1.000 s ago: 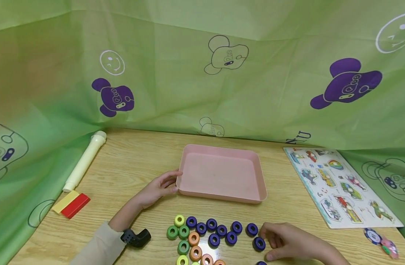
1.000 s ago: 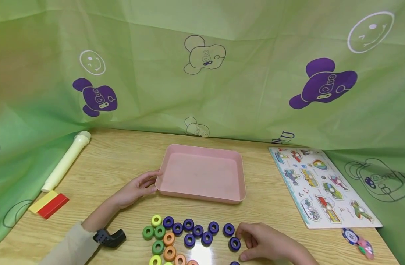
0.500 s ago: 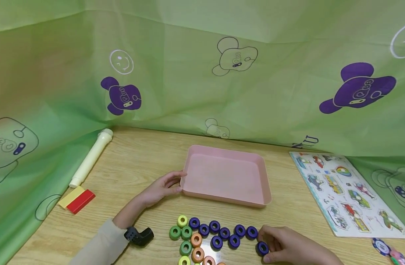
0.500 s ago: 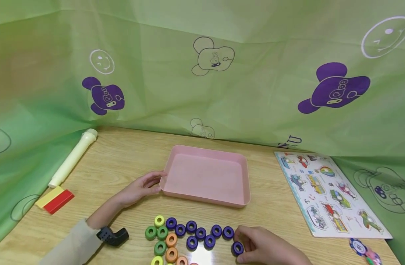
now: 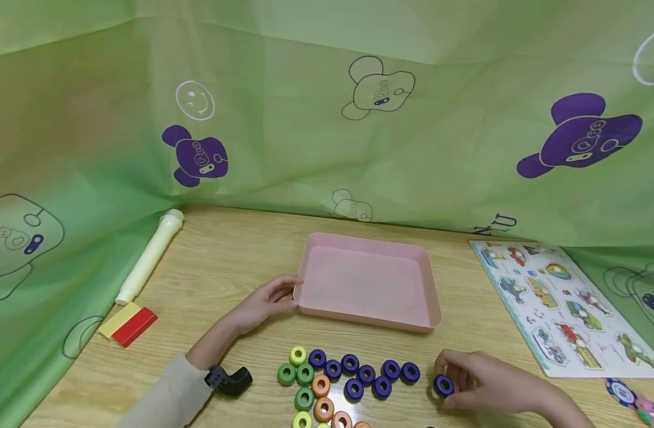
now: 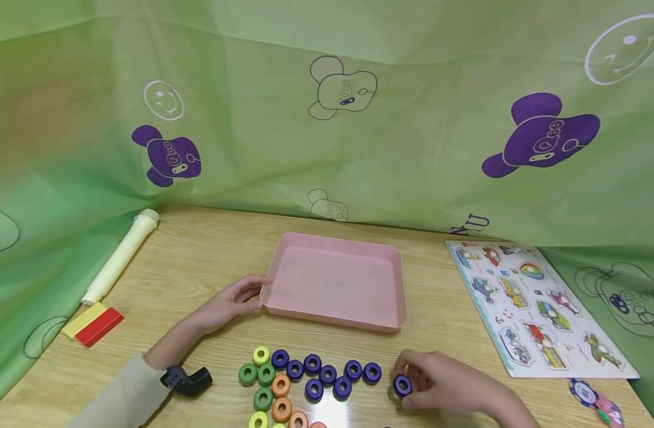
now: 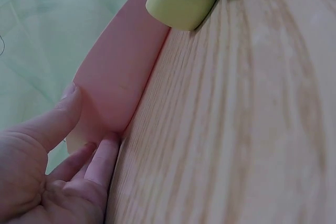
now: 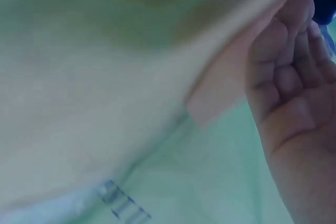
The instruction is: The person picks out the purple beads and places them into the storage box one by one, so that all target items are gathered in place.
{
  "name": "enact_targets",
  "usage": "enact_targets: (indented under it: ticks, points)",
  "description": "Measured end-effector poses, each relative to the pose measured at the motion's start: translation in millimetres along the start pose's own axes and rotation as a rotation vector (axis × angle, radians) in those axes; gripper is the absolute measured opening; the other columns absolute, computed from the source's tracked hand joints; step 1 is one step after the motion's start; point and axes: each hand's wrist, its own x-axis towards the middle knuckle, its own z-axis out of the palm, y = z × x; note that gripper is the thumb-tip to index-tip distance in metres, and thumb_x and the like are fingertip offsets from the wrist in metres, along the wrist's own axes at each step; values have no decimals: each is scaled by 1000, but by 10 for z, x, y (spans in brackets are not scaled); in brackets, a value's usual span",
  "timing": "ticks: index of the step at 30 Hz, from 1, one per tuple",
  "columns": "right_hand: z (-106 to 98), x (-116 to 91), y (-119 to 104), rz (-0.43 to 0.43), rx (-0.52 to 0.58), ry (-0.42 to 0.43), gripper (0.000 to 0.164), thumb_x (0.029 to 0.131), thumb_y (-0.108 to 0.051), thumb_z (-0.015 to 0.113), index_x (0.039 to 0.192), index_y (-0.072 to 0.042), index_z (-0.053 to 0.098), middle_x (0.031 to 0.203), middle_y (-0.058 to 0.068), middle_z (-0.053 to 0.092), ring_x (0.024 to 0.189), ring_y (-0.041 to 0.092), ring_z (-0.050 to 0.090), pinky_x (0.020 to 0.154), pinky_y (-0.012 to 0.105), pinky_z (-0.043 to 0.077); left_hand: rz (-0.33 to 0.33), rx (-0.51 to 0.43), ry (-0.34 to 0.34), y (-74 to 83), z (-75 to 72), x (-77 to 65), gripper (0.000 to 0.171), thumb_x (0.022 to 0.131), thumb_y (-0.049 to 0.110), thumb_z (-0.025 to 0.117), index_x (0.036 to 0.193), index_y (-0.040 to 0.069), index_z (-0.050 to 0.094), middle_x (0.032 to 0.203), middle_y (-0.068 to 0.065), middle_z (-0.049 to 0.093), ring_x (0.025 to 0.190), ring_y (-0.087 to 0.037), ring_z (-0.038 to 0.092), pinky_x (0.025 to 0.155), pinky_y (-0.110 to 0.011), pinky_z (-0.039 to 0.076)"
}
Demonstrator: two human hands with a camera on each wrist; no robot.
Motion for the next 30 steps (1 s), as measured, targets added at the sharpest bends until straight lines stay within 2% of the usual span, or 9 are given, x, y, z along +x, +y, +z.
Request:
enact_targets:
  ticks: [6, 10, 14, 21, 25, 30]
  points:
    - [-367, 99, -133, -26, -104, 69, 24, 79, -18, 59, 99, -15, 46, 72, -10, 52, 62, 3, 50, 52, 20, 43, 10, 5, 11, -4, -9, -29, 43, 81, 14, 57, 120, 7, 40, 126, -7, 35, 118, -20, 30, 93, -31, 30]
    - [-549, 299, -147, -56, -108, 75, 23, 80, -18, 59, 99, -15, 47, 75, -7, 54, 63, 7, 52, 54, 22, 45, 16, 6, 12, -6, -15, -30, 43, 80, 16, 57, 119, 7, 41, 125, -8, 36, 117, -20, 30, 94, -32, 29]
    - [-637, 572, -116, -74, -97, 94, 23, 79, -19, 59, 98, -15, 48, 74, -5, 54, 63, 9, 52, 53, 24, 45, 27, 4, 2, -4, -5, -19, 42, 81, 15, 57, 119, 6, 41, 125, -9, 36, 118, -21, 29, 95, -33, 28]
    - [-534, 1155, 66, -101, -27, 163, 26, 77, -21, 62, 99, -12, 51, 72, 0, 53, 61, 12, 49, 51, 25, 44, 26, 0, -8, -6, 0, -10, 42, 81, 13, 55, 120, 4, 40, 127, -11, 33, 119, -23, 27, 95, -34, 26]
    - [-397, 1420, 141, -41, -103, 213, 27, 74, -27, 65, 96, -16, 53, 71, -4, 54, 63, 10, 50, 54, 23, 45, 35, 1, -12, -5, -3, -9, 42, 82, 13, 55, 120, 4, 39, 128, -11, 32, 120, -24, 26, 96, -35, 26]
    - [-262, 1657, 116, 30, -190, 173, 28, 73, -27, 65, 95, -15, 53, 69, -6, 54, 63, 8, 52, 58, 22, 45, 47, 2, -12, -11, -16, -15, 43, 82, 14, 55, 120, 3, 39, 127, -11, 33, 120, -24, 26, 95, -35, 27]
